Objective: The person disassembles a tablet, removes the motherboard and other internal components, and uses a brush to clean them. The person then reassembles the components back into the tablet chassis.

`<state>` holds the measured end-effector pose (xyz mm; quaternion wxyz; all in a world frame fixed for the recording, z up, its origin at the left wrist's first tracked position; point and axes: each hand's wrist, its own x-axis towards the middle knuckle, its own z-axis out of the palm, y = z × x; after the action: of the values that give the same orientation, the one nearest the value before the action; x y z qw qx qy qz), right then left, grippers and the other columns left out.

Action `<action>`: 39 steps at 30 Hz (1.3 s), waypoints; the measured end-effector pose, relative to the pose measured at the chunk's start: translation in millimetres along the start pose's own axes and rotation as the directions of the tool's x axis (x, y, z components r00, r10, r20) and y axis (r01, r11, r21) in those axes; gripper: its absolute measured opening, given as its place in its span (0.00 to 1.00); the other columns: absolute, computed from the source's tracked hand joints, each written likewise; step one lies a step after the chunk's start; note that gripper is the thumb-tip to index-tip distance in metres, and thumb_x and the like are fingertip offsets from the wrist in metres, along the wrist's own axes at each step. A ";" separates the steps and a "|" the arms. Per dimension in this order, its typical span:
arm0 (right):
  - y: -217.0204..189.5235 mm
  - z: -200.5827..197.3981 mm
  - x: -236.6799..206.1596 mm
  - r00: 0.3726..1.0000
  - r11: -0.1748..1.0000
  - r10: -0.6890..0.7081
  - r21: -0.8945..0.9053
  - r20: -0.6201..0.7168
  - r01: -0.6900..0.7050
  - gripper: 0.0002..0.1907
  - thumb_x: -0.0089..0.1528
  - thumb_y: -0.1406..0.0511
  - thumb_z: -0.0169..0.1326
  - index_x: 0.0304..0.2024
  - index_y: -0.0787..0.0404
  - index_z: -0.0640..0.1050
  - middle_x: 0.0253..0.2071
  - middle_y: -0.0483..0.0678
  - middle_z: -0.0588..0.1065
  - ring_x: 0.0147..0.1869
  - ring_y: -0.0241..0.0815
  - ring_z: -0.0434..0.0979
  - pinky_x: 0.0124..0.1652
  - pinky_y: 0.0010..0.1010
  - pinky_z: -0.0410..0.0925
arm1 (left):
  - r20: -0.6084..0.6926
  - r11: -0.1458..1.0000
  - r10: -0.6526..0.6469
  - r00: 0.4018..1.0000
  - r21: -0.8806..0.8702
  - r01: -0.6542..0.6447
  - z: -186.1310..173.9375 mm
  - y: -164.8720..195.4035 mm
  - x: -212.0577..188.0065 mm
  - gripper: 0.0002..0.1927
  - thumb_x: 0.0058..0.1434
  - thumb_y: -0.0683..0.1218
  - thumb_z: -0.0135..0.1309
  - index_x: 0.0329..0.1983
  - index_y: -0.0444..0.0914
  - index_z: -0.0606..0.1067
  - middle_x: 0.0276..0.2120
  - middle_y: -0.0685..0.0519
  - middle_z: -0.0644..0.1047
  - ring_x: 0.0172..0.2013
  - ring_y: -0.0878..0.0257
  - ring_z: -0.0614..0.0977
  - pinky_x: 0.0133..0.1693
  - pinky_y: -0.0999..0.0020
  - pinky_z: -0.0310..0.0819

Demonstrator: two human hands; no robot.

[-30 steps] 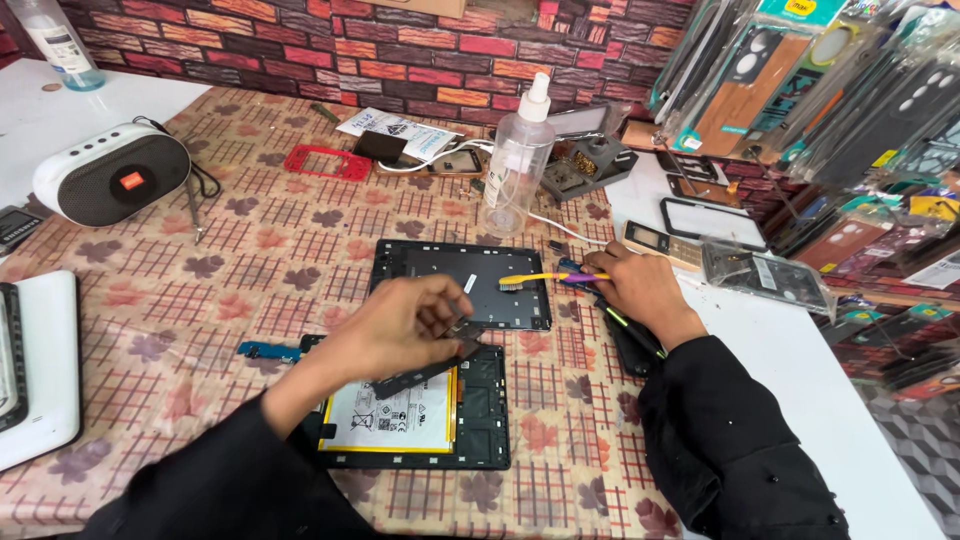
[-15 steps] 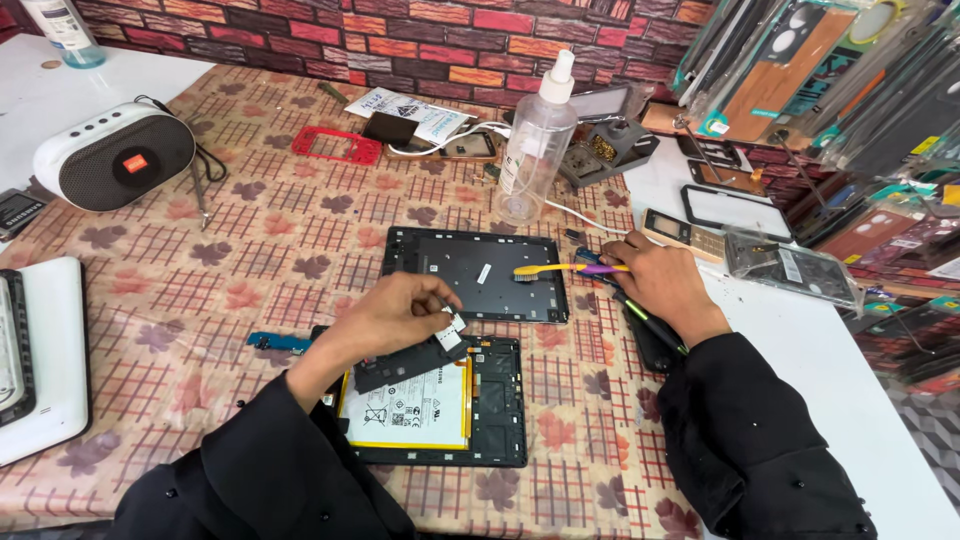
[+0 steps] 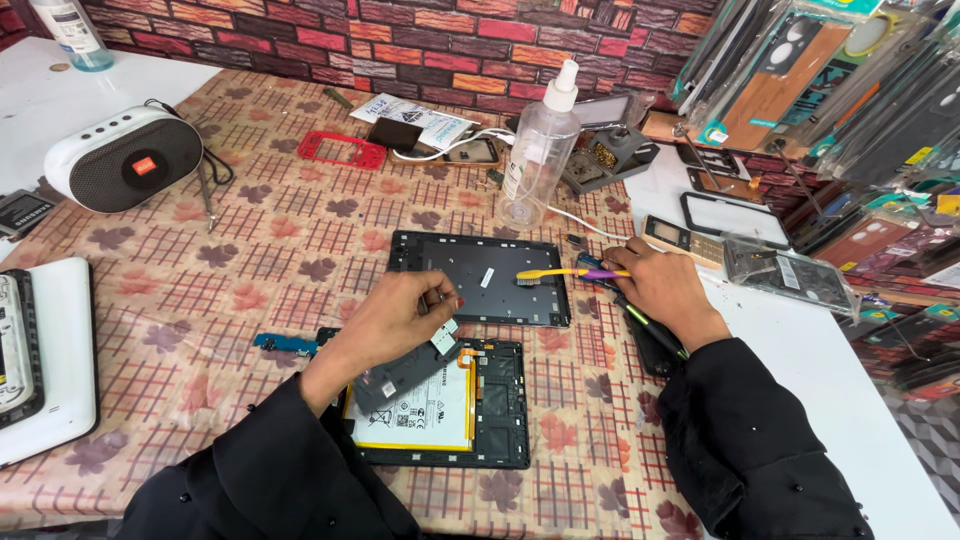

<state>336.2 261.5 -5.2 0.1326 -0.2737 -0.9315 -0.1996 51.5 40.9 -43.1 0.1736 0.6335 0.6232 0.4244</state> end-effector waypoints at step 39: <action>-81.8 4.3 -21.2 0.814 0.289 -0.005 0.780 0.581 -0.555 0.14 0.66 0.60 0.59 0.44 0.66 0.85 0.27 0.56 0.80 0.27 0.37 0.70 0.28 0.27 0.64 | 0.263 0.613 -0.065 0.963 -0.751 0.246 37.0 -12.9 1.4 0.10 0.71 0.42 0.48 0.53 0.36 0.69 0.34 0.51 0.78 0.33 0.66 0.82 0.36 0.71 0.81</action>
<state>306.8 190.7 -41.1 0.0635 -0.3507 -0.8084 0.4684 71.0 55.8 -73.7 0.5306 0.4803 0.4098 0.5656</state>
